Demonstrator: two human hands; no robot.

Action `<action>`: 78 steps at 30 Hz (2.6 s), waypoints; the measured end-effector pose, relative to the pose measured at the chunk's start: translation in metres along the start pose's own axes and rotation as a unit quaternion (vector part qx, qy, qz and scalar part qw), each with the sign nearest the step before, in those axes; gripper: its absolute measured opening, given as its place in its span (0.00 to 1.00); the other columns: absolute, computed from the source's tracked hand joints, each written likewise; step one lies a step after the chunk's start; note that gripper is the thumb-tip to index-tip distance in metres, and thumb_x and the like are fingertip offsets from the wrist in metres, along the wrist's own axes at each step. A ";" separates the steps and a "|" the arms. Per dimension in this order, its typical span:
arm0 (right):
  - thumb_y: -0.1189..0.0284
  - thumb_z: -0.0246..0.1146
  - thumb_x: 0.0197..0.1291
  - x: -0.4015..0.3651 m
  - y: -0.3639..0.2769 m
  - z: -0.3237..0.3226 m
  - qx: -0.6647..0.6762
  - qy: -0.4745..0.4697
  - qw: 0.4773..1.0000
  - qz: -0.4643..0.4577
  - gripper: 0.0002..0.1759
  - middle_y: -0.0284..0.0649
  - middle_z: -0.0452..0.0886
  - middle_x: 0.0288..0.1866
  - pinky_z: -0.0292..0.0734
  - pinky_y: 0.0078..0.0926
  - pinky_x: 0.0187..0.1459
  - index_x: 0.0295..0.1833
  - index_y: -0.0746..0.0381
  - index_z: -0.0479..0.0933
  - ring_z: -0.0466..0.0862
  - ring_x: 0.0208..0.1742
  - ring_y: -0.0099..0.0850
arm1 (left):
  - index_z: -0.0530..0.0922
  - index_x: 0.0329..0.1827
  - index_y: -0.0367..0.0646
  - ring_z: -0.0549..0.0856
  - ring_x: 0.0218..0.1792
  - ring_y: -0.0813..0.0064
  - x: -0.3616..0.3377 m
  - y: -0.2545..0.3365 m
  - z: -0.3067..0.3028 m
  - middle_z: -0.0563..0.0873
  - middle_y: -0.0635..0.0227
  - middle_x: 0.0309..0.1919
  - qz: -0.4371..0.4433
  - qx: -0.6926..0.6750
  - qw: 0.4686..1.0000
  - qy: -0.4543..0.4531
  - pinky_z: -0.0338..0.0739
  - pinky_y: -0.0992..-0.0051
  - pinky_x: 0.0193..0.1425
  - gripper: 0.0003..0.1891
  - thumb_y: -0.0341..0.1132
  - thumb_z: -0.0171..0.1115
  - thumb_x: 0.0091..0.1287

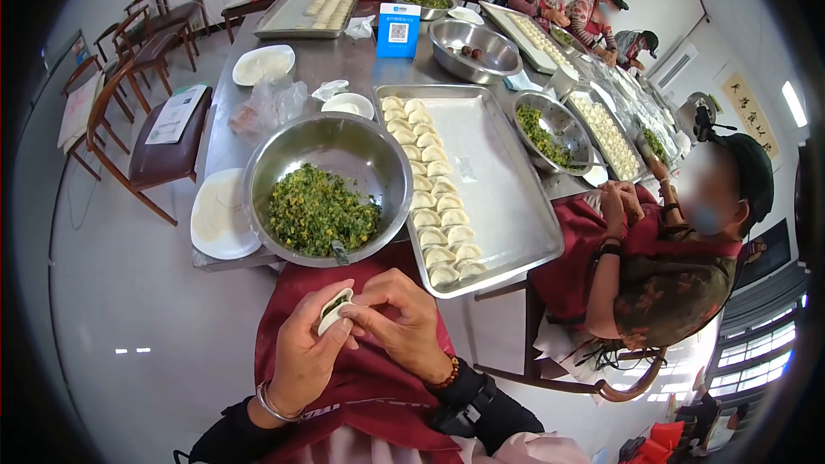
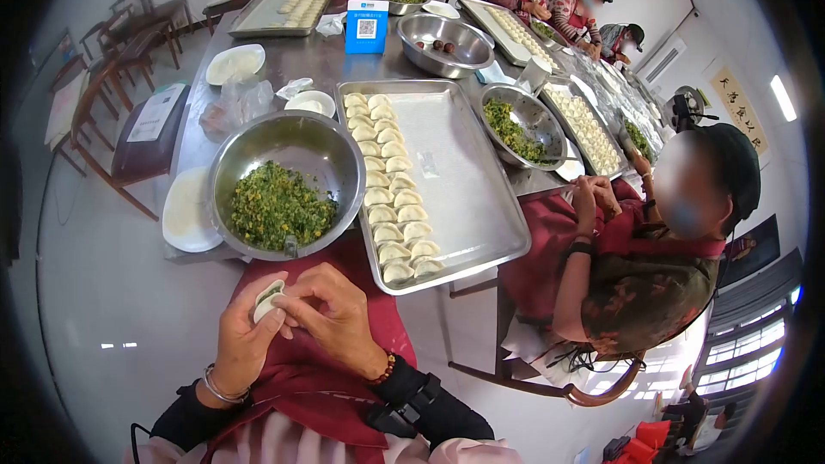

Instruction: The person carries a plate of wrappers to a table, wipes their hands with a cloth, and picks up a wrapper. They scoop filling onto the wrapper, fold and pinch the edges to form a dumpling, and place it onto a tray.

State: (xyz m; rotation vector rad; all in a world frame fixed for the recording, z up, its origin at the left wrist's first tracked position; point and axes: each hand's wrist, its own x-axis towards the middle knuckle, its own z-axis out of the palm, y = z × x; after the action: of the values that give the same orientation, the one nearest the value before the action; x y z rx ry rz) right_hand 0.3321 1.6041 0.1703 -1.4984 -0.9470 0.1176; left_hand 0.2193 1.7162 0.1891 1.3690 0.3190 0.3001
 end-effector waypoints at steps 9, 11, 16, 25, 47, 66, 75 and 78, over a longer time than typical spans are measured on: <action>0.78 0.70 0.52 -0.002 -0.002 -0.004 0.059 -0.016 0.996 0.063 0.08 0.37 0.80 0.37 0.75 0.25 0.41 0.41 0.63 0.85 0.79 0.40 0.27 | 0.66 0.69 0.34 0.83 0.40 0.79 -0.001 0.008 0.005 0.80 0.63 0.47 -0.023 -0.052 0.998 -0.002 0.80 0.81 0.41 0.22 0.24 0.54 0.71; 0.78 0.70 0.52 -0.002 -0.001 -0.006 0.024 -0.011 0.999 0.028 0.08 0.37 0.80 0.36 0.75 0.25 0.40 0.40 0.63 0.85 0.79 0.39 0.27 | 0.65 0.69 0.34 0.83 0.40 0.79 -0.001 0.004 0.004 0.80 0.63 0.47 -0.029 -0.046 0.998 -0.014 0.80 0.81 0.41 0.22 0.24 0.54 0.71; 0.77 0.71 0.51 -0.001 -0.002 -0.004 -0.016 -0.026 1.000 0.006 0.08 0.36 0.80 0.33 0.74 0.27 0.37 0.39 0.61 0.85 0.78 0.35 0.30 | 0.65 0.69 0.34 0.82 0.40 0.80 0.001 0.005 0.001 0.80 0.64 0.47 -0.042 -0.019 0.999 -0.029 0.80 0.81 0.41 0.23 0.24 0.54 0.71; 0.77 0.74 0.47 0.003 0.002 -0.007 -0.064 -0.047 0.995 -0.066 0.13 0.36 0.81 0.35 0.73 0.24 0.34 0.40 0.61 0.82 0.77 0.33 0.28 | 0.65 0.69 0.33 0.82 0.38 0.78 0.000 0.002 -0.004 0.82 0.63 0.46 -0.008 0.104 0.993 -0.053 0.80 0.81 0.39 0.23 0.24 0.54 0.70; 0.75 0.75 0.44 -0.003 0.001 -0.005 -0.056 -0.007 0.996 -0.064 0.12 0.34 0.81 0.33 0.70 0.28 0.35 0.36 0.59 0.81 0.76 0.34 0.31 | 0.66 0.70 0.38 0.82 0.34 0.84 -0.006 0.007 -0.005 0.84 0.64 0.41 -0.008 0.092 0.993 -0.077 0.78 0.82 0.36 0.25 0.21 0.53 0.68; 0.74 0.76 0.42 -0.007 0.010 -0.004 -0.081 -0.026 0.992 -0.095 0.15 0.34 0.79 0.35 0.69 0.27 0.38 0.38 0.59 0.81 0.75 0.37 0.31 | 0.66 0.70 0.36 0.81 0.33 0.84 -0.013 -0.003 -0.004 0.84 0.64 0.43 -0.056 -0.013 0.998 -0.035 0.77 0.83 0.37 0.24 0.23 0.53 0.71; 0.72 0.75 0.43 -0.006 0.004 -0.004 -0.143 -0.037 0.979 -0.144 0.13 0.32 0.79 0.33 0.68 0.30 0.38 0.36 0.57 0.82 0.74 0.36 0.33 | 0.68 0.69 0.38 0.83 0.36 0.85 -0.012 0.001 -0.005 0.84 0.64 0.44 -0.050 0.082 0.995 -0.030 0.79 0.82 0.41 0.24 0.24 0.56 0.69; 0.73 0.75 0.43 -0.009 0.006 -0.001 -0.108 -0.007 0.989 -0.104 0.13 0.32 0.79 0.33 0.68 0.29 0.38 0.36 0.57 0.82 0.74 0.35 0.32 | 0.69 0.68 0.37 0.83 0.42 0.84 -0.011 -0.006 -0.006 0.84 0.65 0.46 -0.002 0.091 0.996 -0.026 0.80 0.81 0.45 0.23 0.25 0.57 0.69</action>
State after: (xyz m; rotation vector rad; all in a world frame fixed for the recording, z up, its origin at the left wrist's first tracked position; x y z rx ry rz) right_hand 0.3290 1.5985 0.1613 -1.5862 -1.1514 -0.1295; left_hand 0.2066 1.7163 0.1825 1.5519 0.3129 0.2359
